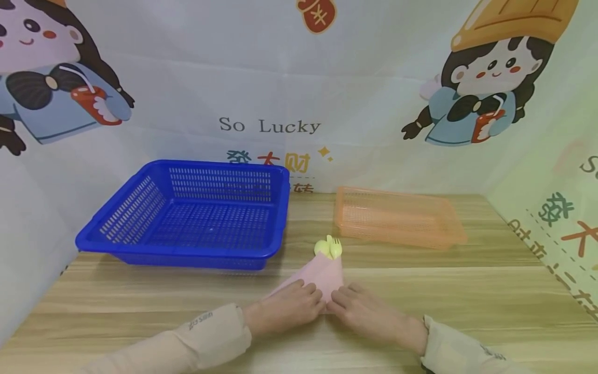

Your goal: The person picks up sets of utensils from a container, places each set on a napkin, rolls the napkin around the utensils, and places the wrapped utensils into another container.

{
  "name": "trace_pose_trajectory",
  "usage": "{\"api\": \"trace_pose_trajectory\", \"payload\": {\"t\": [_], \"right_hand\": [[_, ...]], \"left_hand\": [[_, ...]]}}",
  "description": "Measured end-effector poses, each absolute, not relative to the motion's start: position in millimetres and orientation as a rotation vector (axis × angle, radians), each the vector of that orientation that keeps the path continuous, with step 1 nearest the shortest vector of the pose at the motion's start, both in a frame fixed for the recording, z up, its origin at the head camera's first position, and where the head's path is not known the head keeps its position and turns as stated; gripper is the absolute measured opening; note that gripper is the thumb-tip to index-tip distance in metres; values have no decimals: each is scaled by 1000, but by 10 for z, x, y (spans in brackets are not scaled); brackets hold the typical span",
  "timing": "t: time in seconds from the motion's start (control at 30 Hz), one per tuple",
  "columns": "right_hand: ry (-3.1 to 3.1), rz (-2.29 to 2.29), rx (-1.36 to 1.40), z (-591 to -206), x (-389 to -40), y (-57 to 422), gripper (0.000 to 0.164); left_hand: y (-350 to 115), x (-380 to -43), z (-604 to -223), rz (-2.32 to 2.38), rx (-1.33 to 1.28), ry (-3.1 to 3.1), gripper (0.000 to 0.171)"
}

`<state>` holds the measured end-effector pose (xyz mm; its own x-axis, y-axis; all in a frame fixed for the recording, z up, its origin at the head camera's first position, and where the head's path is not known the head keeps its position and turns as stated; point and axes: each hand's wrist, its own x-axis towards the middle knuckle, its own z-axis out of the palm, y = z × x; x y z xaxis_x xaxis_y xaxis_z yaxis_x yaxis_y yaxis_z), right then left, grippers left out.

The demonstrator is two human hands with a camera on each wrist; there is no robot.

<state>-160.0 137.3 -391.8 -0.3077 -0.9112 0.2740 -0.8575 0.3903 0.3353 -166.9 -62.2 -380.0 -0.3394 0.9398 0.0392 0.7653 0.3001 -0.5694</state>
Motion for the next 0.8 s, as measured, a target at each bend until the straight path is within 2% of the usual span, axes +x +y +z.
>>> {"api": "trace_pose_trajectory", "payload": {"t": [0.47, 0.67, 0.8], "right_hand": [[-2161, -276, 1548, -3923, -1539, 1424, 12], [-2150, -305, 1526, -3957, -1498, 1434, 15], [-2169, -311, 1502, -3971, -1480, 1439, 23]], "left_hand": [[-716, -1547, -3788, 688, -1515, -2179, 10], [-643, -1476, -3835, 544, -1446, -2202, 8], [-580, -1355, -3839, 422, -1436, -2500, 45]]}}
